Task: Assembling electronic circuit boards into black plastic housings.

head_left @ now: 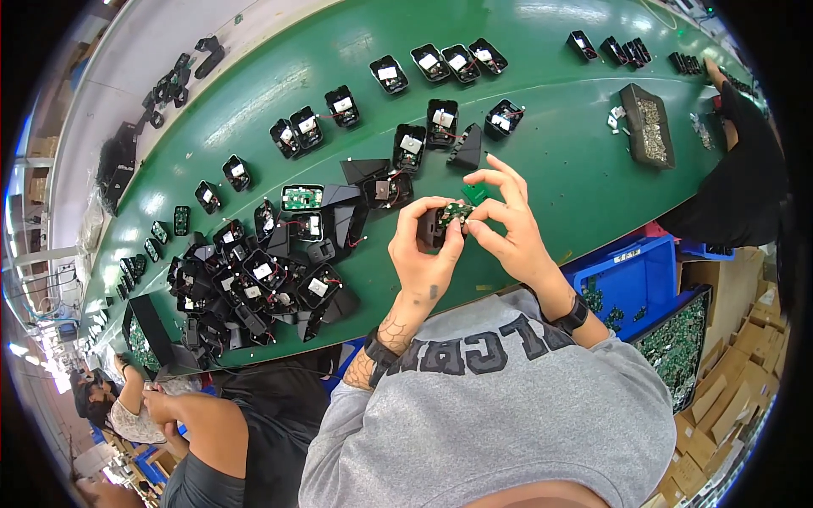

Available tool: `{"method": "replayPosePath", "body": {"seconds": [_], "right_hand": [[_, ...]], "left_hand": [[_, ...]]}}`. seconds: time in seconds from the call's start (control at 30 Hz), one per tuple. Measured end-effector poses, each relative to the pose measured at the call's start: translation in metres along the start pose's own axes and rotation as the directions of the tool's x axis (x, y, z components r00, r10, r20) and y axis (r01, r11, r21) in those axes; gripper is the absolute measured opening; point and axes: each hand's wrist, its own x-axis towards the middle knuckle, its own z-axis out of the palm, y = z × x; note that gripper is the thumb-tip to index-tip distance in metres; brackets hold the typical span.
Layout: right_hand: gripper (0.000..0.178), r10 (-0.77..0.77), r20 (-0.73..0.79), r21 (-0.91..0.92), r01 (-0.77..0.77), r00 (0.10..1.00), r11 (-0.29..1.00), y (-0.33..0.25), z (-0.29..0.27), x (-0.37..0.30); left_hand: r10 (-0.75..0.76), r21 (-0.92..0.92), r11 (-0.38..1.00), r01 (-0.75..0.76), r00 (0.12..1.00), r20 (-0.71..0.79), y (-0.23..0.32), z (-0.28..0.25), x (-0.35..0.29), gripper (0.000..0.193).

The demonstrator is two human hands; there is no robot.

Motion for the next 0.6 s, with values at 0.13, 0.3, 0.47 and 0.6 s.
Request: {"method": "replayPosePath", "body": {"seconds": [0.13,0.3,0.47,0.6], "right_hand": [[0.005,0.028,0.018,0.022,-0.029,0.999,0.999,0.001,0.000,0.001],[0.005,0.003,-0.072,0.166,0.009,0.997,0.986,0.013,0.002,-0.003],[0.007,0.203,-0.035,0.679,-0.125,0.979,0.723,0.024,0.016,-0.008],[0.010,0.108,0.031,0.445,-0.110,0.994,0.889,0.018,0.002,-0.002]], "left_hand": [[0.068,0.089,0.994,-0.069,0.998,0.013,-0.005,-0.002,-0.001,0.030],[-0.114,-0.002,0.993,0.114,0.993,-0.003,0.001,-0.004,0.003,0.032],[-0.580,-0.430,0.668,0.607,0.787,0.210,0.004,-0.006,0.008,0.029],[-0.552,-0.417,0.717,0.559,0.820,0.151,-0.002,-0.010,0.006,0.029]]}}
